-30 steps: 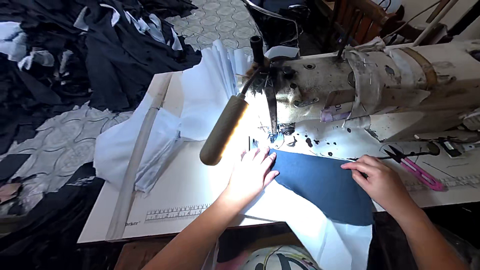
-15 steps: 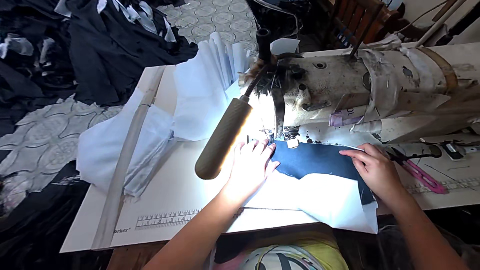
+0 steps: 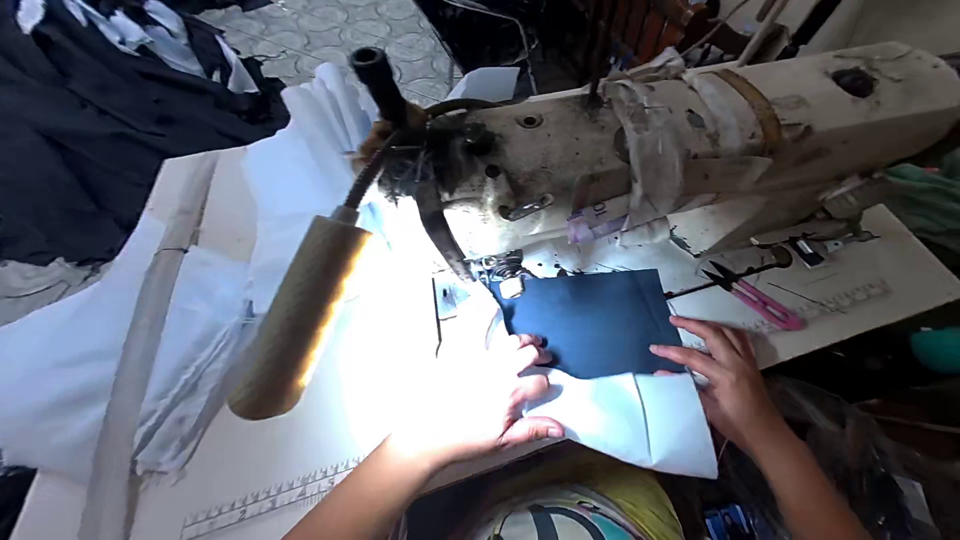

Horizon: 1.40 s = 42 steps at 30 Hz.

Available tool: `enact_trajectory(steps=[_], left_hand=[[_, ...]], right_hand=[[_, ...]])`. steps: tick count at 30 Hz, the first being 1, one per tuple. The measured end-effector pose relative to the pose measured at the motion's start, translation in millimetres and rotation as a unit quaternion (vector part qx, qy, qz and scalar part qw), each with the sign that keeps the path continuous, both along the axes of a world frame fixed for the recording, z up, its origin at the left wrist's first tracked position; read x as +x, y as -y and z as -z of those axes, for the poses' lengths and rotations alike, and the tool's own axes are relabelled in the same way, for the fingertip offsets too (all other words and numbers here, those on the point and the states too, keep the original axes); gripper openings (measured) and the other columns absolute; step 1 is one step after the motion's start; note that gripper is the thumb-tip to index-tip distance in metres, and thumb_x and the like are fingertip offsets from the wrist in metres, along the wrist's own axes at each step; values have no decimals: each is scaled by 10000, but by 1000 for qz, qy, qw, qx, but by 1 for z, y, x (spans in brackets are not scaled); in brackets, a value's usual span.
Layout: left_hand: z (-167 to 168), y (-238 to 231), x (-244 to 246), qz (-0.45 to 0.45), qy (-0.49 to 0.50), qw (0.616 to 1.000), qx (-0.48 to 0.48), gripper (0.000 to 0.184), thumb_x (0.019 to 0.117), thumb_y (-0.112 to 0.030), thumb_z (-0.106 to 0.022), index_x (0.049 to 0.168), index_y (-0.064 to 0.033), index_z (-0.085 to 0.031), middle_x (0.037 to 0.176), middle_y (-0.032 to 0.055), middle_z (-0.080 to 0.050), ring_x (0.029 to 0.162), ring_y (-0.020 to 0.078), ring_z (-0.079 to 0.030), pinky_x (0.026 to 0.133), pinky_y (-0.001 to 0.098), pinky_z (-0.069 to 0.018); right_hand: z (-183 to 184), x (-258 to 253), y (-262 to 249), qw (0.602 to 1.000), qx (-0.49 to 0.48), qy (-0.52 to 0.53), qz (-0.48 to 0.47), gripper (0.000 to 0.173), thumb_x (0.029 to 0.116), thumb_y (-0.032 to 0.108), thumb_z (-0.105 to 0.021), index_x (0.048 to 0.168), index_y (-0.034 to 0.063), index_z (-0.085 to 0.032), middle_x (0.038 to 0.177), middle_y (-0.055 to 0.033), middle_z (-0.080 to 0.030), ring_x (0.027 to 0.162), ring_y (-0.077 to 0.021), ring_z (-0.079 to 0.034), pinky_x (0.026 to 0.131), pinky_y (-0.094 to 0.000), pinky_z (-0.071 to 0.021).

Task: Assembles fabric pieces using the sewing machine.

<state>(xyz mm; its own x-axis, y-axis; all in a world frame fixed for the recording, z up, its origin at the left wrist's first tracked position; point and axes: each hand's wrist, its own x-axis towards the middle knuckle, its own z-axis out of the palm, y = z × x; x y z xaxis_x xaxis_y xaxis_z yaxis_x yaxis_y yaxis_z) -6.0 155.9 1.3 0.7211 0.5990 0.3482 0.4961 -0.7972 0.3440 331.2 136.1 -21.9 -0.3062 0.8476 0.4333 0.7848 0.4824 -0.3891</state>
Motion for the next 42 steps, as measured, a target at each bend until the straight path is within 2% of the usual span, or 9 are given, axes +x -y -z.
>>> enact_trajectory(steps=[4,8,10,12,15,22,30,37,42], left_hand=[[-13,-4,15,46,-25,995,-88,687,1038,-633,-312,759,-109,-656,1066,109,-718,1113,293,-669,1154,676,-231],[-23,-4,29,80,-43,986,-143,562,1020,-523,-460,741,-70,-642,821,110,-674,887,287,-684,1028,561,-413],[-24,2,31,59,-32,983,-171,536,1022,-496,-481,847,-18,-651,790,145,-648,830,318,-678,917,542,-478],[-19,6,36,-7,-4,993,-118,547,1010,-516,-476,1038,-10,-683,893,155,-647,839,320,-657,749,461,-524],[-7,12,42,-77,4,995,-66,649,1000,-563,-432,1230,-20,-703,1180,189,-701,989,351,-679,790,443,-543],[2,22,45,-116,-27,993,-28,670,989,-581,-400,1109,-35,-769,1183,165,-734,997,338,-711,804,435,-565],[8,27,40,-128,-46,991,-9,661,1008,-587,-362,1184,-87,-757,1256,117,-721,1010,311,-711,774,454,-556],[11,43,36,-198,-61,978,10,626,1004,-626,-328,1216,-220,-755,1323,97,-694,1162,349,-677,937,598,-484],[19,53,26,-229,-28,973,-22,520,1026,-574,-364,1265,-277,-718,1391,92,-651,1292,347,-600,1008,612,-429]], right_hand=[[11,-2,2,999,34,-11,25,345,989,502,-569,1061,258,-802,1208,-128,-718,1112,-307,-657,994,-503,-448],[16,-1,1,997,60,-32,20,338,980,502,-590,1003,224,-780,1165,-114,-720,1101,-275,-648,1002,-447,-442],[20,1,0,996,84,-38,10,354,995,526,-564,961,229,-753,1118,-80,-717,1093,-224,-633,1025,-399,-410],[24,2,0,993,115,-37,2,363,1012,535,-534,959,243,-743,1075,-49,-713,1090,-184,-632,1059,-374,-388],[30,5,0,988,152,-39,-12,332,1032,503,-526,980,249,-733,1031,-10,-704,1089,-138,-628,1102,-352,-347],[38,8,0,980,188,-54,-25,309,1041,447,-552,970,224,-752,995,2,-714,1085,-126,-618,1103,-320,-319],[46,23,11,984,171,17,-35,461,1093,515,-324,1225,266,-689,1253,-25,-668,1243,-158,-560,1112,-324,-325],[47,25,14,984,169,40,-45,508,1087,549,-281,1290,262,-649,1376,-19,-622,1356,-152,-491,1149,-334,-286],[44,22,18,984,163,53,-54,523,1086,560,-266,1308,261,-633,1398,2,-608,1404,-134,-447,1179,-330,-245]])
